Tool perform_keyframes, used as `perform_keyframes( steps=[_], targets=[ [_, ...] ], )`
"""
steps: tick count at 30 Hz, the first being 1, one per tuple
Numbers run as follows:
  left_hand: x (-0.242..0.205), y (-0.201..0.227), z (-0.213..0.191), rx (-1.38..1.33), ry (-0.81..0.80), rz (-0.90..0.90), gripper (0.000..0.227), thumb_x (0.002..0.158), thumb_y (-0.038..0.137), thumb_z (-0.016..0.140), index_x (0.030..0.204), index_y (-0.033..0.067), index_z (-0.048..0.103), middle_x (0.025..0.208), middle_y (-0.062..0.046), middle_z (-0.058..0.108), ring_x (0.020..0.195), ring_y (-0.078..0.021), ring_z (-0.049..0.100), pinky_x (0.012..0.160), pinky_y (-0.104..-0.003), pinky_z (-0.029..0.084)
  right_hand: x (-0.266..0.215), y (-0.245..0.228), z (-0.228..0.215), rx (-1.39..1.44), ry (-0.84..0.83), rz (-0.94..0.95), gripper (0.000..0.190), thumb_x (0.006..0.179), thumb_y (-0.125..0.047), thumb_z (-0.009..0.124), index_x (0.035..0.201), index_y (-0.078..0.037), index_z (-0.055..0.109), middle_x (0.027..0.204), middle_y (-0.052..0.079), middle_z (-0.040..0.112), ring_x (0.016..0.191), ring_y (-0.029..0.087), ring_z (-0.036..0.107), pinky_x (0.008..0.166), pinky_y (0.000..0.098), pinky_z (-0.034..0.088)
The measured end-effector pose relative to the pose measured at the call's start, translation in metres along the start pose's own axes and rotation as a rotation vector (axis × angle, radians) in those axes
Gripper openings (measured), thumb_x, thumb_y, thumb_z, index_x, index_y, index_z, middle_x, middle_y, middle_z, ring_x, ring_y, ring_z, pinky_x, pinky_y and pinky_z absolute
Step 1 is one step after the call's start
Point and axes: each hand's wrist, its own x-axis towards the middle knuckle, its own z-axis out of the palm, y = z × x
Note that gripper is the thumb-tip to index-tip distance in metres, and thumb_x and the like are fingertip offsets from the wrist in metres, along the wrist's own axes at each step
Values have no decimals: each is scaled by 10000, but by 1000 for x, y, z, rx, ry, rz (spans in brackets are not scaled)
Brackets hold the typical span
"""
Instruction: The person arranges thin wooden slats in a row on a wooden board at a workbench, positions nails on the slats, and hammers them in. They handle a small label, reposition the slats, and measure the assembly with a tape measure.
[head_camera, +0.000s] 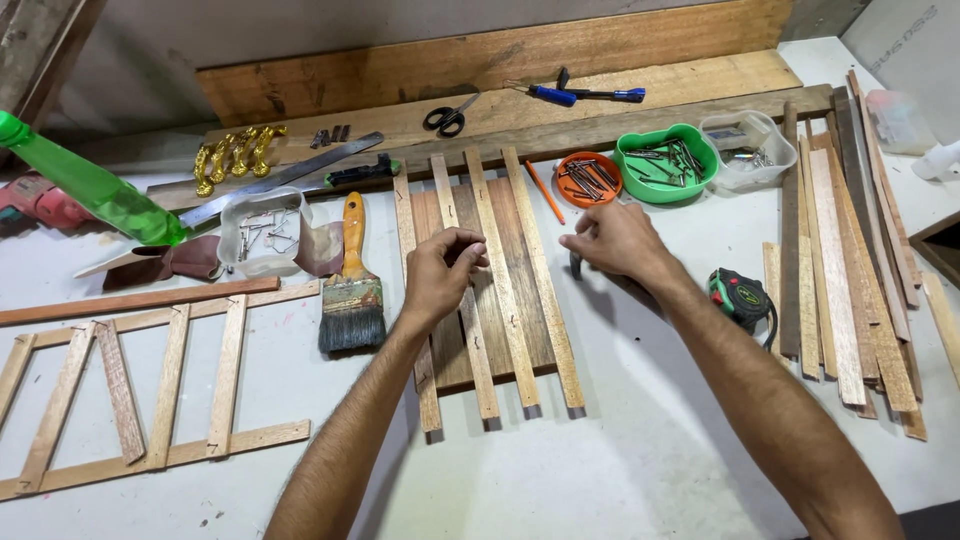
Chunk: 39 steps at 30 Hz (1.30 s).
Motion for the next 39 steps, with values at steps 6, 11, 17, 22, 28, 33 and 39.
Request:
perform_keyframes(
  steps=[6, 11, 17, 22, 28, 33, 39],
  targets=[
    [45, 11, 8, 44, 30, 101, 156, 976, 112, 670, 1111, 55, 724, 964, -64, 787, 883, -127, 785, 780, -272, 669, -32, 45, -29, -329, -161, 170, 641, 704, -431, 928, 1181, -63, 710, 954, 150, 767, 909, 262, 739, 844, 424, 595],
    [86, 19, 11, 78, 38, 113, 147, 949, 134, 724, 1073, 58, 743, 963, -65, 790, 871, -129, 775, 777, -284, 651, -45, 52, -25, -258, -173, 74, 503, 744, -411, 869, 1056, -51, 705, 995, 145, 738, 969, 300, 705, 878, 431, 567],
    [138, 10, 12, 203, -78, 223, 133, 926, 157, 762, 1017, 61, 779, 962, -59, 796, 869, -124, 749, 795, -305, 619, -49, 52, -27, -274, -61, -14, 333, 926, -339, 685, 1043, -35, 616, 970, 176, 690, 867, 330, 693, 798, 488, 551],
    [157, 19, 18, 171, -172, 63, 161, 935, 181, 727, 1038, 61, 756, 945, -45, 774, 834, -109, 736, 718, -309, 651, -35, 29, -48, -100, 1, -34, 282, 1017, -318, 574, 1005, -37, 582, 836, 148, 659, 680, 261, 669, 621, 440, 549],
    [168, 4, 27, 276, -231, 106, 123, 950, 167, 711, 981, 57, 757, 857, -54, 781, 797, -147, 754, 743, -337, 604, 4, -1, -46, 836, -63, 164, 298, 1065, -294, 409, 1057, -38, 562, 770, 23, 554, 524, 97, 517, 439, 278, 449],
    [173, -16, 30, 410, -218, 250, 117, 935, 156, 744, 963, 44, 761, 906, -105, 788, 827, -198, 759, 781, -372, 601, 27, 7, -19, 1051, -173, 316, 348, 1074, -313, 374, 1092, -38, 586, 748, 3, 531, 504, 82, 480, 395, 254, 431],
    [173, -20, 34, 394, -224, 214, 110, 939, 156, 721, 957, 52, 755, 922, -101, 791, 845, -197, 766, 833, -372, 617, 29, 20, 9, 1092, -270, 364, 344, 1075, -300, 390, 1093, -20, 588, 745, 4, 530, 510, 75, 492, 389, 233, 432]
  ],
)
